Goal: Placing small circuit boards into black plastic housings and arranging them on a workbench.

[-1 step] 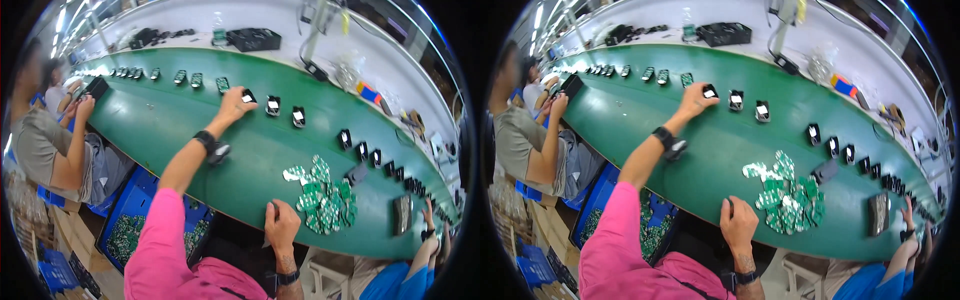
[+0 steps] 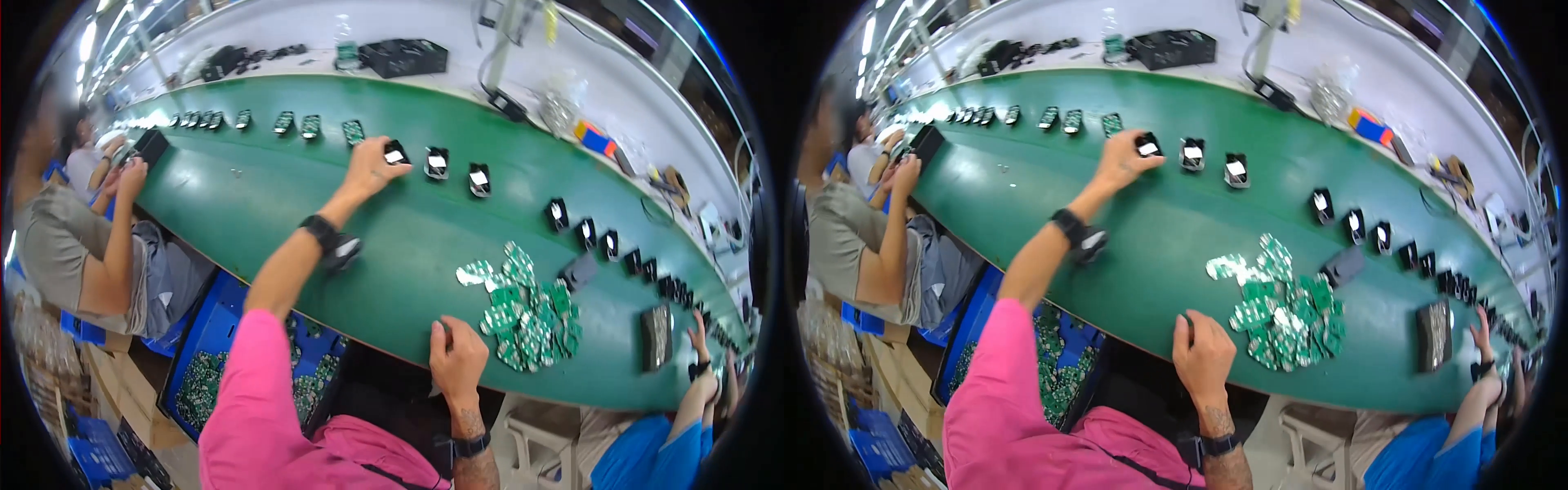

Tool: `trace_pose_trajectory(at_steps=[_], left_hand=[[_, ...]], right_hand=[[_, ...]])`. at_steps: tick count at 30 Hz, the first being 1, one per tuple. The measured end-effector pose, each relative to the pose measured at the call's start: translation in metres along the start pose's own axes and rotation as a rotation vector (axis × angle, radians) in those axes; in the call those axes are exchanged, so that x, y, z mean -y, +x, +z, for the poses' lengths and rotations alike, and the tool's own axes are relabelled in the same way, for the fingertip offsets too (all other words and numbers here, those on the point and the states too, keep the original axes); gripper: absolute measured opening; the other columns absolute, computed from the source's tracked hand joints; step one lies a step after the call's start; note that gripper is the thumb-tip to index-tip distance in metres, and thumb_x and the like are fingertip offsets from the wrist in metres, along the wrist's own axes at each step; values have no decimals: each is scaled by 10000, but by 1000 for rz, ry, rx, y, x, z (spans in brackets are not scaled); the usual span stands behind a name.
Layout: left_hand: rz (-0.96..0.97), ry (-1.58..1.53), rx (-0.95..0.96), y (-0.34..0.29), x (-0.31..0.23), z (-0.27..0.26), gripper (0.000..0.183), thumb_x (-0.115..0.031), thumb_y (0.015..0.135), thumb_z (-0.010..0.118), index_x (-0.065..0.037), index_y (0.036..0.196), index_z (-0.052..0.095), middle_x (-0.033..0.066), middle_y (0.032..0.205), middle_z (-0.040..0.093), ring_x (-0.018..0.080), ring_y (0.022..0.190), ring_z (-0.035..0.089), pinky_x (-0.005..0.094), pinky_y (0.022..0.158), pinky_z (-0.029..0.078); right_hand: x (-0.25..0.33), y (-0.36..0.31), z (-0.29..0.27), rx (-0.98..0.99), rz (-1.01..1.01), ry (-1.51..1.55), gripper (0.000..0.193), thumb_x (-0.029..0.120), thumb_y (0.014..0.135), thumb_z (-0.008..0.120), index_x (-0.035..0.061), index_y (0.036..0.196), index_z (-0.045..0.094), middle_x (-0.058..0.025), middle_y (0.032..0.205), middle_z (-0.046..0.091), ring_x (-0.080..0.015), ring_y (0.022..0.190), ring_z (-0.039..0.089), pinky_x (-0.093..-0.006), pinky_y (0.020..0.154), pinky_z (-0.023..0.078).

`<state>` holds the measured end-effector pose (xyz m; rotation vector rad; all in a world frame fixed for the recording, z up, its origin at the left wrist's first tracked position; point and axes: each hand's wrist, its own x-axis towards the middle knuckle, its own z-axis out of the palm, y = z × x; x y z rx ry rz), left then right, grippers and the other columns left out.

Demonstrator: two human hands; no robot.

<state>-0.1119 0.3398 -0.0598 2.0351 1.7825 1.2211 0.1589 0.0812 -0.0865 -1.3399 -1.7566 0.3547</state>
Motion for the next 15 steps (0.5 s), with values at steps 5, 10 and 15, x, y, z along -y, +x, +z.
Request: trace_pose_trajectory(at_steps=[5,10,15], left_hand=[[248,-229,334,-115,-84,-46,651,-274,672,880,22,1192,626,208,1179,643,351,1000,653,405,885,535],[227,-173,440,-206,-113,-42,811,-274,689,884,-46,1379,525,171,1340,588,317,1071,635,385,972,516],[-5,-186,-10,-240,-135,-39,723,-325,750,850,-34,1346,562,173,1187,634,335,1010,614,424,940,496]], right_hand=[[0,18,-12,137,61,115,167,124,874,705,-11,970,686,-145,732,647,-292,612,617,-392,582,485],[-16,79,-21,38,38,-424,362,277,867,726,-30,1034,633,-199,1000,600,-369,941,598,-464,779,489],[-36,93,-7,142,48,-487,484,331,793,799,-39,1039,607,-239,1096,565,-385,1041,557,-464,840,485]])
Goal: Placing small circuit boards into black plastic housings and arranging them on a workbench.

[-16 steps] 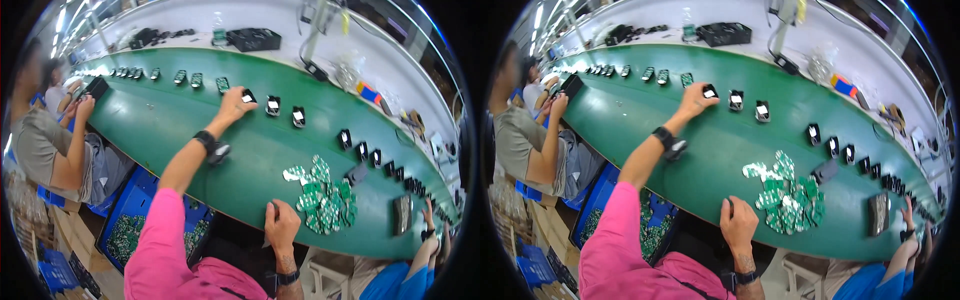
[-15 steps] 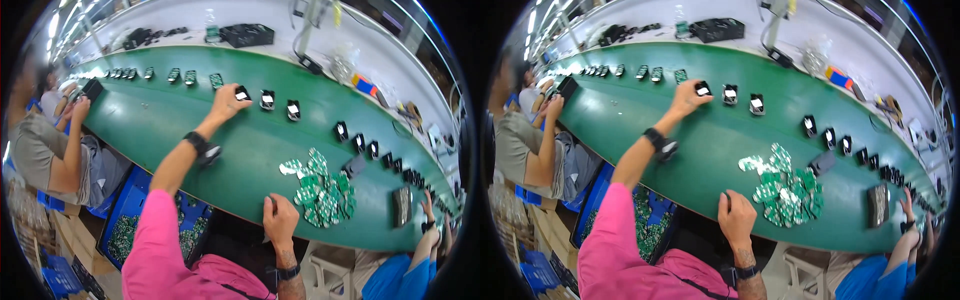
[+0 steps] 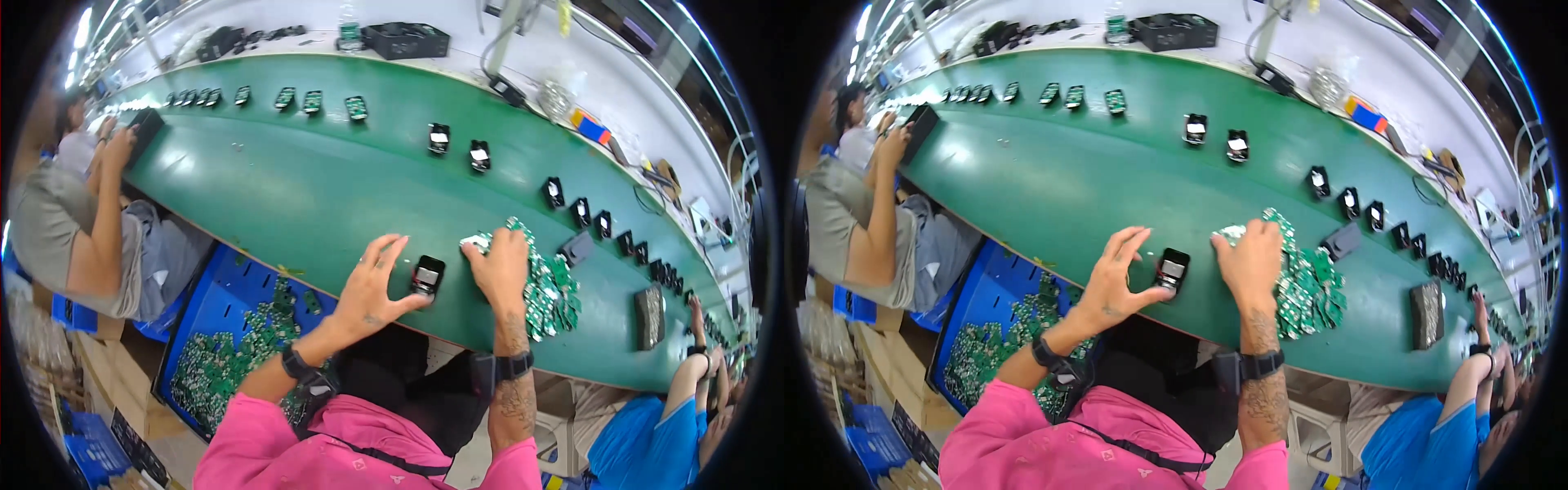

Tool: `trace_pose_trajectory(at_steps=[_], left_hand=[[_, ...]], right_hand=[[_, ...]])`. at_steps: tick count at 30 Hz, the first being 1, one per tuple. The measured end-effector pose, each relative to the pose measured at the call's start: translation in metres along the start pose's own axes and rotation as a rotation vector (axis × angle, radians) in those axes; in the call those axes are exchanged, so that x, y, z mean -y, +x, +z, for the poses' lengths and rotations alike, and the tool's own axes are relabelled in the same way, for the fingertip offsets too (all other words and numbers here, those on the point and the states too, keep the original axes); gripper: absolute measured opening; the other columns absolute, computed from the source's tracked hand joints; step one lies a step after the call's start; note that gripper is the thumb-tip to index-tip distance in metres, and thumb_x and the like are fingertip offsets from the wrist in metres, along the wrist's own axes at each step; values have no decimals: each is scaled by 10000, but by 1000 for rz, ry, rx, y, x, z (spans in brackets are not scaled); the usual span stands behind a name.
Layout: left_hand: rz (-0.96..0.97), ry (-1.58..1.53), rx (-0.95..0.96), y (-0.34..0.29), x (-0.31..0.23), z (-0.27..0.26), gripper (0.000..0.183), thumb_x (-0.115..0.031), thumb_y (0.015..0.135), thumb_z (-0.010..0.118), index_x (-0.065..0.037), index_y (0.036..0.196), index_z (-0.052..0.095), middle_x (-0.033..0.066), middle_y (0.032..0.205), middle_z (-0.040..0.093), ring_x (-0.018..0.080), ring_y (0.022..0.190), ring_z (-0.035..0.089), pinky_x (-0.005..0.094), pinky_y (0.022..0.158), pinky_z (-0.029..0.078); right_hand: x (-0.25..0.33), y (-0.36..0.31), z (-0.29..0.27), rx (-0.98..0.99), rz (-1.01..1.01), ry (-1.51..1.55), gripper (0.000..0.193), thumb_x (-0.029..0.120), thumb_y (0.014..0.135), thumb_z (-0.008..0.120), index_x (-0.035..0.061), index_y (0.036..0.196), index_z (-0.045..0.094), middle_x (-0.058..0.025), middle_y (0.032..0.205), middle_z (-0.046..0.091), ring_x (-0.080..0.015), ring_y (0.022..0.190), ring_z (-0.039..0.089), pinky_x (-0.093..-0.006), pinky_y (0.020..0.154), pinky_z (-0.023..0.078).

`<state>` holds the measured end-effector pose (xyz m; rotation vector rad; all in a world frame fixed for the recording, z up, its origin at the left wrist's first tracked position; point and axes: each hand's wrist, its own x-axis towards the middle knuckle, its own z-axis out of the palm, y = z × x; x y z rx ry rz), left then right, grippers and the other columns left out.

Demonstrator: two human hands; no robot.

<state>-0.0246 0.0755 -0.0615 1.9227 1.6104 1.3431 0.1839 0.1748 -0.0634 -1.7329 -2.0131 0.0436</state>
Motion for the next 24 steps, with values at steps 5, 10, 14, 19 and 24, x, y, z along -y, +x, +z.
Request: trace_pose_trajectory(at_steps=[5,10,14,19,24], left_hand=[[-108,189,-61,-22,2,14,424,-406,817,770,-22,995,745,105,895,677,278,859,613,402,755,443],[-174,171,-171,-18,-1,31,319,-314,846,756,-49,1022,759,52,870,651,222,800,602,360,746,377],[-116,135,-265,-16,-1,41,249,-184,832,761,-73,1055,751,28,865,603,189,777,581,354,777,365],[43,144,-351,-19,-2,42,233,-46,774,781,-83,1003,768,28,842,618,201,756,581,330,746,409],[144,148,-341,-23,2,45,181,-2,710,767,-64,879,748,31,847,641,215,782,602,343,749,442]], right_hand=[[6,-5,-13,35,104,233,435,243,777,828,-61,989,599,-163,866,644,-308,808,647,-397,702,521],[8,-23,-32,217,427,1060,206,95,867,769,-37,939,628,-74,786,684,-127,585,667,-209,490,493],[14,-49,-36,209,554,1456,109,59,912,704,-16,956,638,-81,796,692,-150,652,711,-192,543,565],[34,-67,-34,184,633,1600,113,88,941,681,-17,955,642,-90,786,694,-146,629,702,-200,518,553],[47,-78,-20,259,573,1553,140,128,961,670,-2,941,624,-114,765,701,-129,557,659,-218,479,517]])
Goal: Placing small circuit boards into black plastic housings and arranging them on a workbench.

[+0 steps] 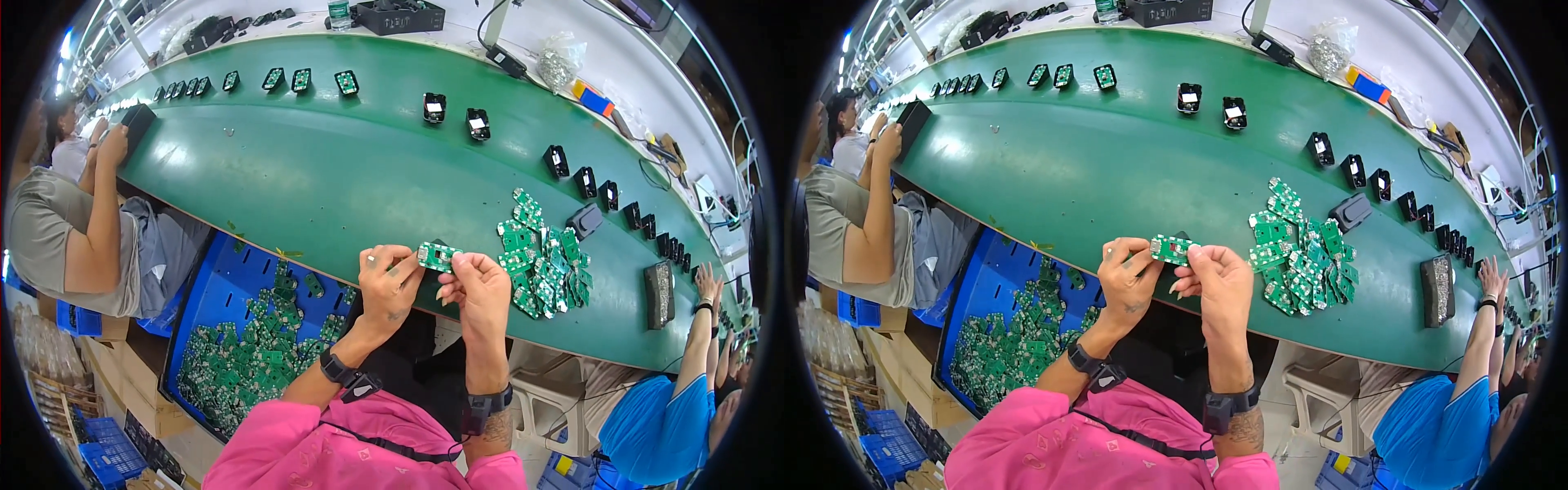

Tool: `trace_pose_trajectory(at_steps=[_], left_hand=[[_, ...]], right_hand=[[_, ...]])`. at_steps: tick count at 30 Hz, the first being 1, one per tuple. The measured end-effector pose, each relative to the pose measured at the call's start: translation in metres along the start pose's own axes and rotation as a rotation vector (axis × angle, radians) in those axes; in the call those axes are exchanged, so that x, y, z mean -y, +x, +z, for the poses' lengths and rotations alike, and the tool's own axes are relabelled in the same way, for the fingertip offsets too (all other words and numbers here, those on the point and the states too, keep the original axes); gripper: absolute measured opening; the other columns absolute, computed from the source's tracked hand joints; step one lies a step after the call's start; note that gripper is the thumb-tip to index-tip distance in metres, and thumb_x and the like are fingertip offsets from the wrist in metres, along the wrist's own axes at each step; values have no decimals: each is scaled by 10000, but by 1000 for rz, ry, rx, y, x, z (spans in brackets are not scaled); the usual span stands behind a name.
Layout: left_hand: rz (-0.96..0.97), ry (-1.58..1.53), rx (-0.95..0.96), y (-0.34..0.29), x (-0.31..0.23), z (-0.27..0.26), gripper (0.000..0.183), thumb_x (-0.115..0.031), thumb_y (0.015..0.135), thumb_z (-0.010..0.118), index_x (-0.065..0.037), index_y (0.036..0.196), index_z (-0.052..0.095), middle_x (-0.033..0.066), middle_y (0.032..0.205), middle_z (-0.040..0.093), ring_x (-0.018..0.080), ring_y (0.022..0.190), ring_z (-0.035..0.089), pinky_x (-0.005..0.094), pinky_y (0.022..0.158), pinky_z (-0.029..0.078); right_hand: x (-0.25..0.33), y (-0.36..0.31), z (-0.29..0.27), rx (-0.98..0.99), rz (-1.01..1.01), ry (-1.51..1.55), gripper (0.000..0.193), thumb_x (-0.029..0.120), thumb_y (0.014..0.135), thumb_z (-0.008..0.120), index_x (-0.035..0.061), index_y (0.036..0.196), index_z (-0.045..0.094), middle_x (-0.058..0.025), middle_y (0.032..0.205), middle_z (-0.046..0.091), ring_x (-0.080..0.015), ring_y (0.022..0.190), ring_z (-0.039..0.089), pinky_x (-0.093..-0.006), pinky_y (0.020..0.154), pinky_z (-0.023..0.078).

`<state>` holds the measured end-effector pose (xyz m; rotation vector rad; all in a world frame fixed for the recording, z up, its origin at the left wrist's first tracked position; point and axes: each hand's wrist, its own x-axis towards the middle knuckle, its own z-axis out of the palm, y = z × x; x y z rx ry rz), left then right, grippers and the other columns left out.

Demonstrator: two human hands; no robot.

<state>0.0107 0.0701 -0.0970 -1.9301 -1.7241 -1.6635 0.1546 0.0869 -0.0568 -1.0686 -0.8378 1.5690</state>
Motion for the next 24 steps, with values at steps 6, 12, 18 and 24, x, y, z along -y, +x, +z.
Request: trace_pose_trajectory(at_steps=[6,12,18,24], left_hand=[[-1,-41,10,-2,3,3,104,-46,737,747,-70,831,710,33,873,647,229,789,596,373,732,425],[-22,-91,34,1,4,2,137,11,726,750,-41,853,741,70,841,660,233,756,613,337,664,490],[-534,-589,212,8,10,-35,432,24,801,612,36,1232,633,117,1219,512,101,737,592,234,643,519],[-305,-454,839,71,35,-30,521,-84,829,650,-37,1340,560,104,1307,493,94,702,582,224,605,497]], right_hand=[[-9,-4,12,-53,17,-2,169,153,973,661,5,956,582,-116,740,699,-132,530,648,-227,492,518],[-13,-4,14,-86,9,-52,178,158,983,645,5,968,554,-115,730,692,-134,525,643,-227,485,509],[-21,-1,21,-187,-44,-275,224,176,977,654,-14,937,543,-110,714,681,-124,528,636,-226,476,492],[-20,0,28,-247,-122,-455,239,175,967,663,-22,884,556,-98,691,670,-125,531,643,-242,474,499]])
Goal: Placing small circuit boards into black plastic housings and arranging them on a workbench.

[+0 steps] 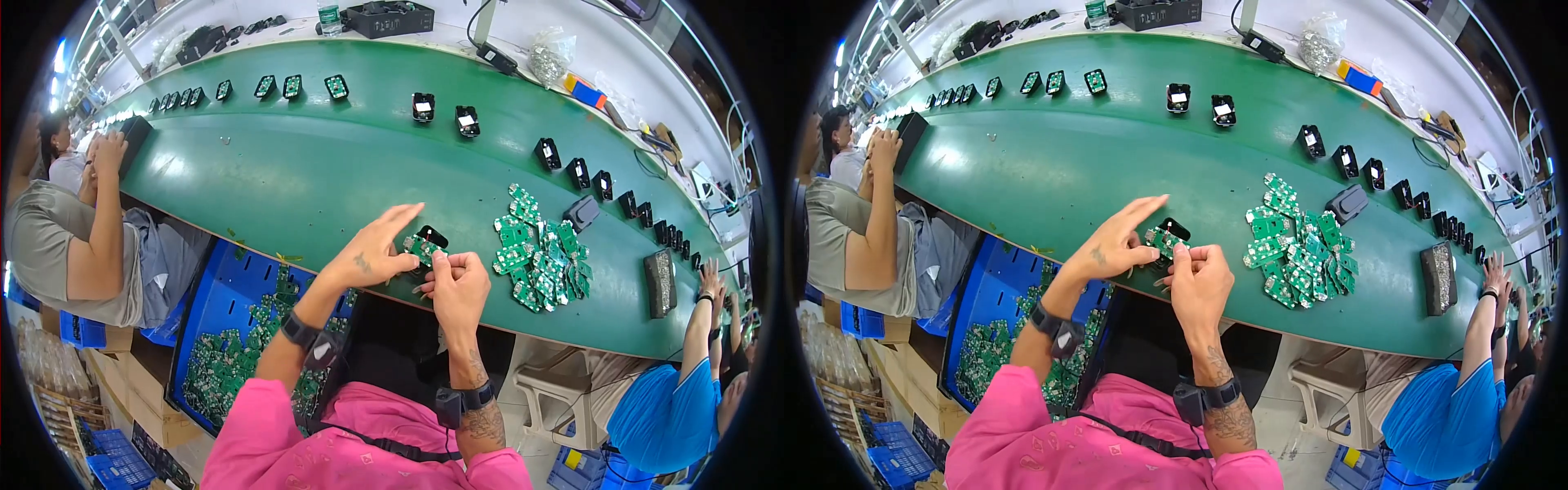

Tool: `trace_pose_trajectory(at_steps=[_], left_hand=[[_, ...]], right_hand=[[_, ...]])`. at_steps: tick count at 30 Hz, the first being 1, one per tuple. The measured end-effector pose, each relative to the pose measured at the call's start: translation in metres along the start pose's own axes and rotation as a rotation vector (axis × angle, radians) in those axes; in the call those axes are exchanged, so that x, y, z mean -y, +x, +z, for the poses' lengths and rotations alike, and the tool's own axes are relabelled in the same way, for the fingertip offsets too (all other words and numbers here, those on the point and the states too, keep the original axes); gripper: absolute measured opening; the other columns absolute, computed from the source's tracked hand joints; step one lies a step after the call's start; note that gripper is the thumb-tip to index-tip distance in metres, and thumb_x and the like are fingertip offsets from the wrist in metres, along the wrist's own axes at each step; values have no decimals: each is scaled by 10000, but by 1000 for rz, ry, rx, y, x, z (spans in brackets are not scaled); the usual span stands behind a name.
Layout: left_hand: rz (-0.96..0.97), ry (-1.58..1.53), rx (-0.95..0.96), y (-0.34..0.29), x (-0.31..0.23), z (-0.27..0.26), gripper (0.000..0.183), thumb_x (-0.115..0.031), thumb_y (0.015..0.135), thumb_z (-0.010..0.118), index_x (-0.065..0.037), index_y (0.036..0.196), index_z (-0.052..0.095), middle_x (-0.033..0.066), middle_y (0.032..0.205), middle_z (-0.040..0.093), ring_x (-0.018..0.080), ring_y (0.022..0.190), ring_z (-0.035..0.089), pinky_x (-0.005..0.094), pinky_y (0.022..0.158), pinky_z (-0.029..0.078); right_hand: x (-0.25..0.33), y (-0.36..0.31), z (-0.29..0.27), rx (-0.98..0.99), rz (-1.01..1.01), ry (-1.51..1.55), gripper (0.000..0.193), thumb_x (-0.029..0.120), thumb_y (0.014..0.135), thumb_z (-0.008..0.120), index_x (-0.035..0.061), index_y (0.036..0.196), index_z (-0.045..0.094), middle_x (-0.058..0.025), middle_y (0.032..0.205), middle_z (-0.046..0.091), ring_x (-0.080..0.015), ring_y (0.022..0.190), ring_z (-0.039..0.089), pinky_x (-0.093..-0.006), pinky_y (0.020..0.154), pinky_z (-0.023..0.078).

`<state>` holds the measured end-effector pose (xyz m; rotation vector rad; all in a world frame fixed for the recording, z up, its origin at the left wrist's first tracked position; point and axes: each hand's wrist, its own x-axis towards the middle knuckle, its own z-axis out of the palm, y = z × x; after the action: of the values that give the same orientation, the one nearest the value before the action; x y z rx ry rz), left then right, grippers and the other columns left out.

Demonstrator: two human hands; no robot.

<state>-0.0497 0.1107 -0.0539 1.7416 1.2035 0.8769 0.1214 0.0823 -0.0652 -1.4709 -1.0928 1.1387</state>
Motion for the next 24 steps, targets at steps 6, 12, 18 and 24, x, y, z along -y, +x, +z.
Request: trace_pose_trajectory(at_steps=[6,12,18,24], left_hand=[[-90,-351,205,1,5,6,526,-84,886,634,-68,1399,515,73,1215,581,80,704,581,229,622,501],[-199,-574,165,-31,-19,24,503,-154,1018,545,-72,1490,393,96,1067,648,134,729,684,263,620,591],[-168,-598,116,-44,-27,32,488,-101,1018,521,-66,1488,393,78,1070,634,125,763,671,255,647,583],[-130,-464,73,-50,-45,40,478,-76,1007,526,-56,1469,405,61,1100,618,113,875,635,264,701,586]], right_hand=[[-14,2,-6,17,-84,-31,255,182,977,654,-27,861,564,-87,702,659,-120,559,645,-244,500,516],[-17,-14,-17,61,-246,-161,241,168,971,661,-27,846,596,-53,695,646,-89,574,610,-244,515,498],[8,-33,-25,-94,-555,-276,137,88,859,739,-1,949,687,-90,930,628,-165,679,628,-279,522,458],[14,-38,-26,24,-591,-158,121,50,869,717,5,980,710,-86,888,632,-147,673,624,-272,537,465]])
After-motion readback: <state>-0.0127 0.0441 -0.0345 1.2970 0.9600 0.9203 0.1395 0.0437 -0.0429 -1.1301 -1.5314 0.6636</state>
